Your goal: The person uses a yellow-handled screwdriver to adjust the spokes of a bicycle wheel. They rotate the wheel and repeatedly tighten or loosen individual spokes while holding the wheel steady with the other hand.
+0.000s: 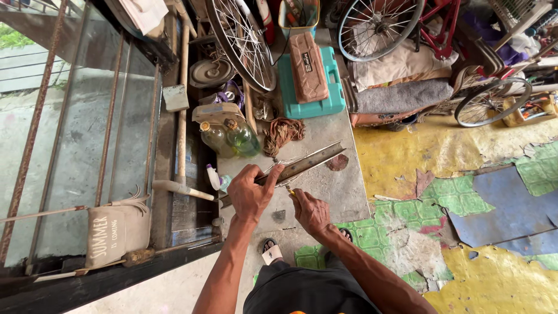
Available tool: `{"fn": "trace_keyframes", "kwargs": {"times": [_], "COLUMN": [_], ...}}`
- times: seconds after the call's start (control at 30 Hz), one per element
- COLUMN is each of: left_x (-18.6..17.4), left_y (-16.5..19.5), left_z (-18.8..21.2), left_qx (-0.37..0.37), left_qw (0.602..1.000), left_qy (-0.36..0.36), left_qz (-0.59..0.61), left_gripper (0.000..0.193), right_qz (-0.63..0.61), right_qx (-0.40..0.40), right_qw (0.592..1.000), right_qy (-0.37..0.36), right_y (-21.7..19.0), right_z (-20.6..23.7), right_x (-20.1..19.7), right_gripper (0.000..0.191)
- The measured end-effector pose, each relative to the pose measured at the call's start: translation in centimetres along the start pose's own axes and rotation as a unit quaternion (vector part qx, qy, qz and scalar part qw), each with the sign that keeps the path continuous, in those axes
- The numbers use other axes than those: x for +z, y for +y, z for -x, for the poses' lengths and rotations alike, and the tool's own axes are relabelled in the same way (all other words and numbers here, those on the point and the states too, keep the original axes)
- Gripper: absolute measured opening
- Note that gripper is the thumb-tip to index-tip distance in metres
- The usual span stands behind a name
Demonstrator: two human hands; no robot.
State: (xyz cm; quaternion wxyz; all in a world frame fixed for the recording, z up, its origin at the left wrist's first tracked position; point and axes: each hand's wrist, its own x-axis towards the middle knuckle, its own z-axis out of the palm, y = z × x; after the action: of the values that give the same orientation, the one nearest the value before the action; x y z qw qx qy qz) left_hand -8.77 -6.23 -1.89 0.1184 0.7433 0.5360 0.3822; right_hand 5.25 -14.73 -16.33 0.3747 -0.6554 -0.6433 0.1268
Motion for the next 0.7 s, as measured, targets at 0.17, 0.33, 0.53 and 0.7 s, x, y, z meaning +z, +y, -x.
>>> {"fn": "trace_keyframes", "kwargs": {"times": [0.17,0.33,0.53,0.7], "left_x": [0.3,-0.5,-0.4,-0.5], "left_y": [0.0,-1.3,-1.3,-1.5], "left_z": [0.2,-0.2,-0.8,-0.8], "left_qx": [-0.029,-0.034,0.066,0.105], "left_qw": [1.0,0.998,0.99,0.983], "left_qy": [0.0,-0.043,-0.108,-0.12], "left_qz": [-0.011,-0.011,-0.067,-0.088], "left_gripper": [0.065,0.06,0.054,0.05], "right_qz": [-0.07,-0.133,-0.066,-0.109], "right_qx": [0.105,0.168,0.183,0.159], "right_qw": [0.992,0.975,0.978,0.979], "right_qy": [-0.018,-0.054,-0.076,-0.073], "right_y": [1.3,1.2,-0.3,-0.1], "right_z": [1.2,1.3,-0.7,-1.0], "right_x": [0.4,0.1,1.2,1.6], "right_gripper": [0.018,0.027,0.031,0.034]}}
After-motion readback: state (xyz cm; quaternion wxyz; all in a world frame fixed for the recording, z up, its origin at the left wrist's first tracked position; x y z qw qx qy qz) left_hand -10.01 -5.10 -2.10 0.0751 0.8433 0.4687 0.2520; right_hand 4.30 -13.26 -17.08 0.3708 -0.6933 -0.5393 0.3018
